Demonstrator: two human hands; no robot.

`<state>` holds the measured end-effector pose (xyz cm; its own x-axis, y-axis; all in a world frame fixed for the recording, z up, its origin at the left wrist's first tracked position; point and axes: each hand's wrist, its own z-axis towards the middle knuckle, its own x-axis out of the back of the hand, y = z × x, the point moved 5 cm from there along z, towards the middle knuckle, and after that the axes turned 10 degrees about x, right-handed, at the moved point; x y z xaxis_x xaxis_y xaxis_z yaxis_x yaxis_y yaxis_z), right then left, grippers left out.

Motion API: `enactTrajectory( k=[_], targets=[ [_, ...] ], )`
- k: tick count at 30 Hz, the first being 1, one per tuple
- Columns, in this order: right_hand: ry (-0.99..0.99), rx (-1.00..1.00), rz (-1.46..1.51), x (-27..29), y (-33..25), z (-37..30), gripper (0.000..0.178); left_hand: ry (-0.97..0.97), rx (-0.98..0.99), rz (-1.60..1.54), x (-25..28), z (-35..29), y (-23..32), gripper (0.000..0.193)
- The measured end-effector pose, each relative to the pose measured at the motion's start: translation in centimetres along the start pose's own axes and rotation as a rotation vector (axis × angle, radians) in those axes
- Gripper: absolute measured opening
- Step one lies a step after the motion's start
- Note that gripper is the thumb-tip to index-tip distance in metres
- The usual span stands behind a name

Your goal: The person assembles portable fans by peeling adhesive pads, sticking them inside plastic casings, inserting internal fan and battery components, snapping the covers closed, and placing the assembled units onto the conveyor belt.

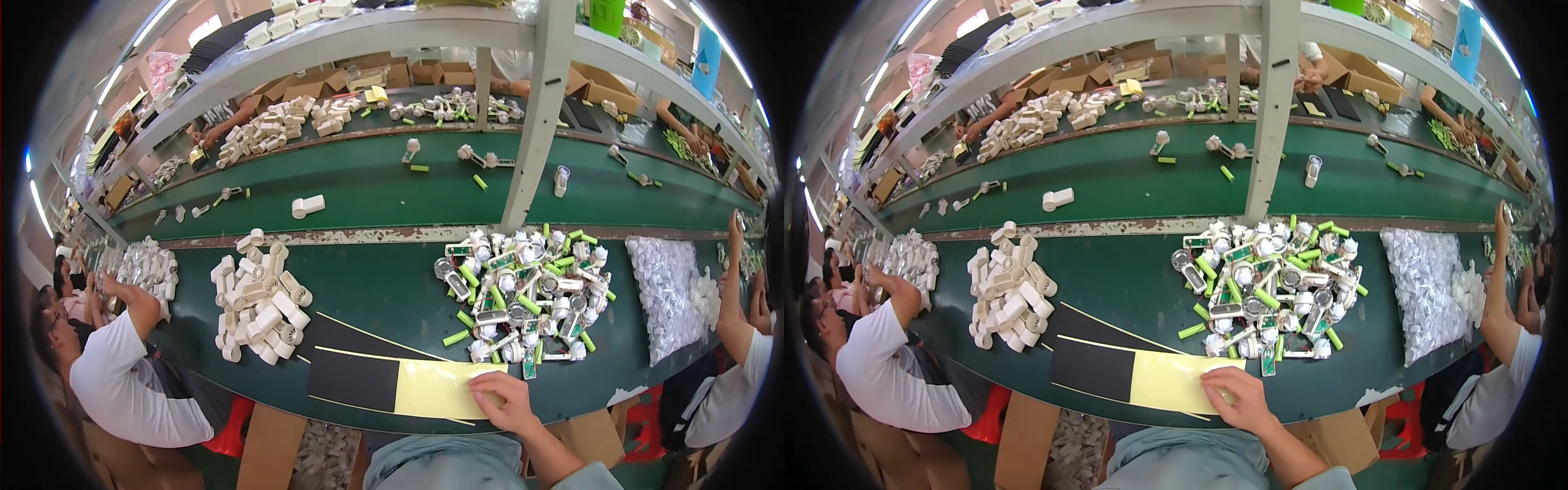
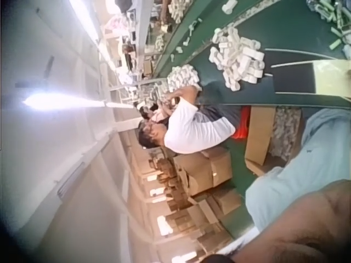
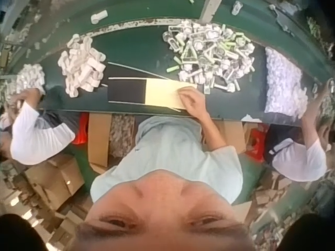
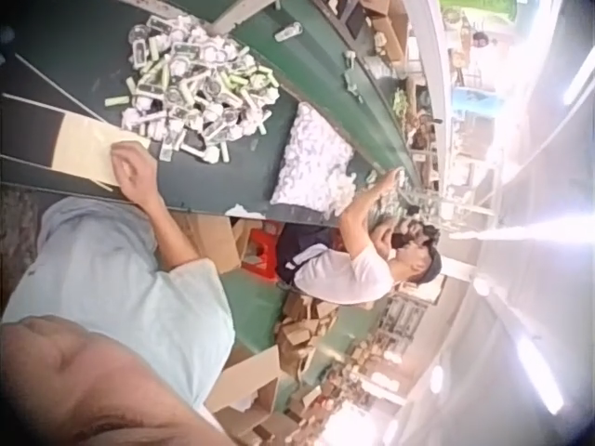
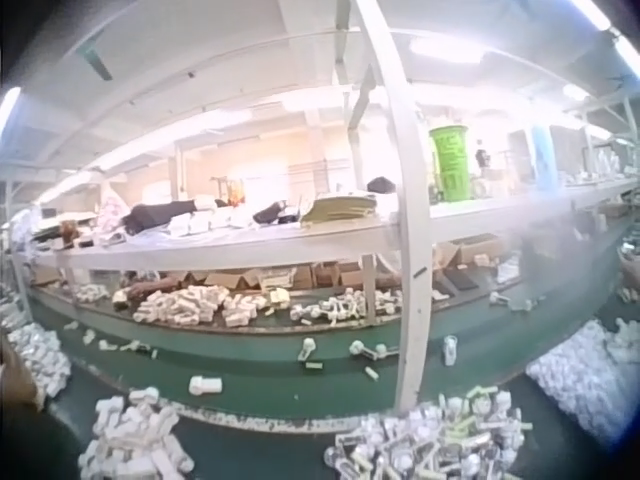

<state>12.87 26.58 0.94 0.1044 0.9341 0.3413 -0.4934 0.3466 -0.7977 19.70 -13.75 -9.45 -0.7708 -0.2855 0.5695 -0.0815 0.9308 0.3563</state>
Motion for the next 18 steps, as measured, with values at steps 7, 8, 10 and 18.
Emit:
enactTrajectory(
  k=[7, 8, 10, 18],
  targets=[
    [-0.017, 0.033, 0.017, 0.0, -0.1, 0.0, 0.014, -0.115, 0.025, 0.004, -0.8, -2.2, 0.9, 0.030],
    [-0.018, 0.026, 0.016, 0.1, -0.1, -0.1, 0.014, -0.130, 0.026, 0.006, -0.8, -2.4, 1.1, 0.030],
    [-0.008, -0.004, 0.035, 0.5, -0.2, -0.1, 0.011, -0.163, 0.025, 0.007, -0.9, -2.6, 1.5, 0.030],
    [-0.146, 0.153, 0.116, 3.0, -3.9, 4.6, 0.015, -0.210, -0.184, -0.065, 2.0, -6.1, 6.1, 0.031]
  ],
)
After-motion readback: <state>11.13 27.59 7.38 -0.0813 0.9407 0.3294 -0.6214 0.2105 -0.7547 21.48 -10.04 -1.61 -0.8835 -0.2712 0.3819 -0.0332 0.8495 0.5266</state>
